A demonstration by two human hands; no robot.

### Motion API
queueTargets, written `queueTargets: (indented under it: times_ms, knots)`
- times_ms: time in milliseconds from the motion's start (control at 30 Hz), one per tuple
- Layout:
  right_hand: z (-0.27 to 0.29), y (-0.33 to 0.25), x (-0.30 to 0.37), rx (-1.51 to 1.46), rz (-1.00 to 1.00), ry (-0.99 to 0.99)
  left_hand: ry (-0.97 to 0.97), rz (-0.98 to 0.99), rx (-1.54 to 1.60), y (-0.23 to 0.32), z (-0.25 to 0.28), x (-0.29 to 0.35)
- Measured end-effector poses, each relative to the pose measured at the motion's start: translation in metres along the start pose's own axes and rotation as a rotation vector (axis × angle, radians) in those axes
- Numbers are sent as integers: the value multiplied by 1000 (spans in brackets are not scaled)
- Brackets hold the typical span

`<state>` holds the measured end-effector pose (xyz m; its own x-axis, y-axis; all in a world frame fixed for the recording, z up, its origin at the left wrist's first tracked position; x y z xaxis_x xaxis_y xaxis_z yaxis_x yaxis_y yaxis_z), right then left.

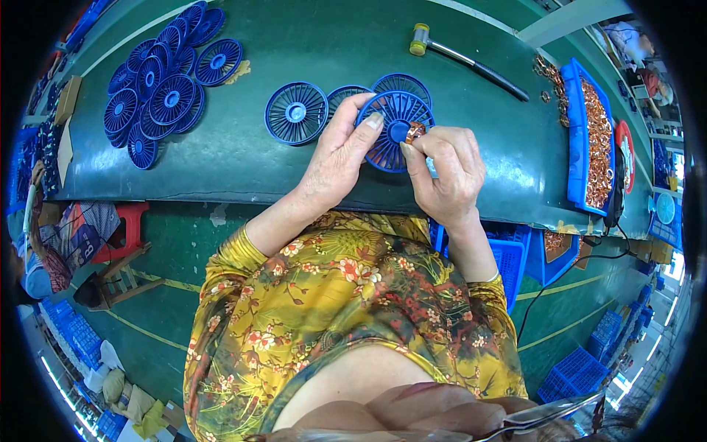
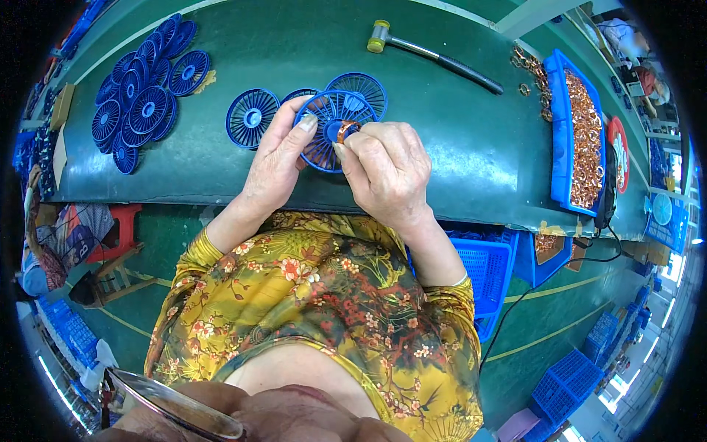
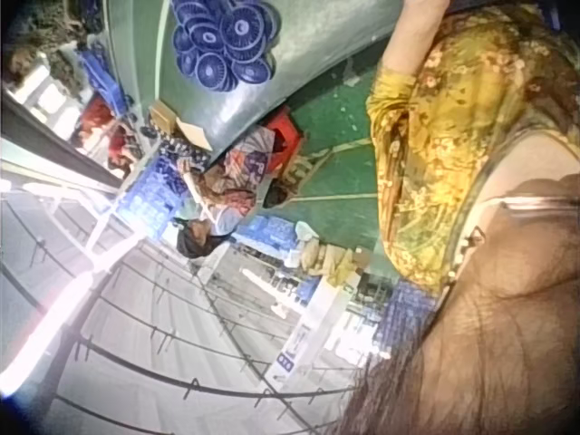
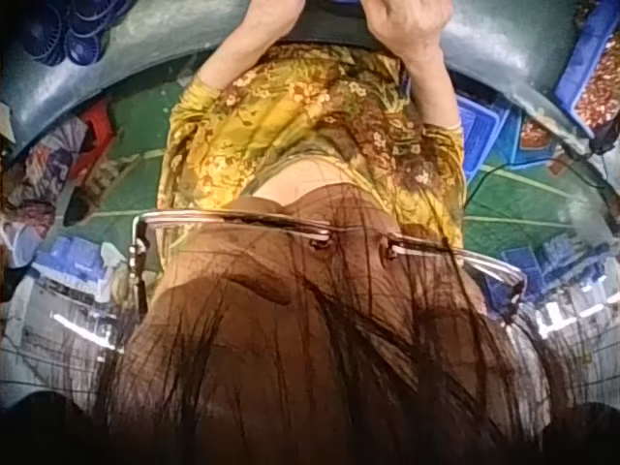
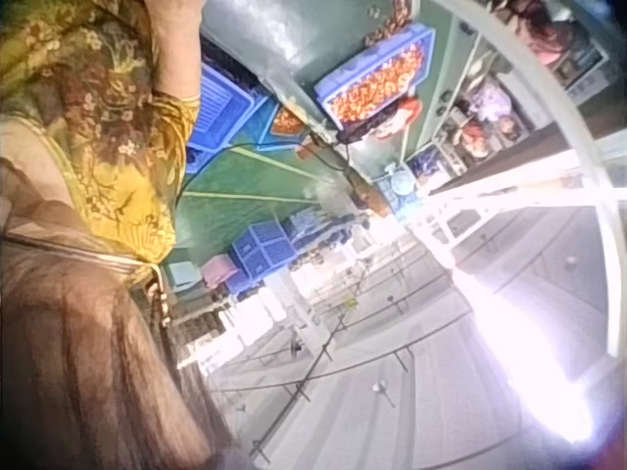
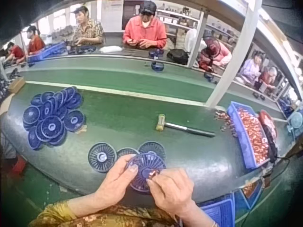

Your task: Assembling metal rings into blue plastic fan components using a mallet on a factory line.

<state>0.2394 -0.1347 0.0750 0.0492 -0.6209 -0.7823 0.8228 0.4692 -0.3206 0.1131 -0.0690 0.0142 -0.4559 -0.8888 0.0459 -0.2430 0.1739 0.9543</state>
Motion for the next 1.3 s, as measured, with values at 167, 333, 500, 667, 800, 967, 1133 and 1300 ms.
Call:
queueTargets:
  times_ms: [167, 333, 500, 667, 800, 967, 1133, 1300]
  knots:
    - [-3, -3, 1, 30, 60, -55, 2, -13, -27, 0, -1, 2]
    - [-11, -2, 2, 64, -33, -215, 43, -270, -370, 10, -6, 7]
    - [-12, -1, 5, 64, -103, -225, 43, -343, -493, 13, -11, 11]
    - [3, -4, 1, 188, -184, -109, -34, -220, -268, 14, -12, 8]
    - [19, -4, -1, -20, 23, -270, -313, 81, -19, 21, -16, 24]
    - [26, 5, 12, -267, 3, -346, -369, 105, -77, 14, -24, 29]
    - [28, 26, 21, -638, -419, -220, -323, -256, -411, 16, -38, 21]
    - [24, 50, 49, -1025, -800, -218, -370, -443, -562, 11, -57, 12]
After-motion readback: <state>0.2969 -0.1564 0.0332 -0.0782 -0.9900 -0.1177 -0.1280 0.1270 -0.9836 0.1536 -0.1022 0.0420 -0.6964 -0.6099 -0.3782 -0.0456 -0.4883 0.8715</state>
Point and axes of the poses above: each hand's wrist, its own x-axis away from the middle knuckle, its own z-axis out of the back of the hand, y = z × x, the point moved 5 cm from there along -x, towards the middle knuckle, and after that the axes turned 3 degrees about y, right-handed, at the moved point
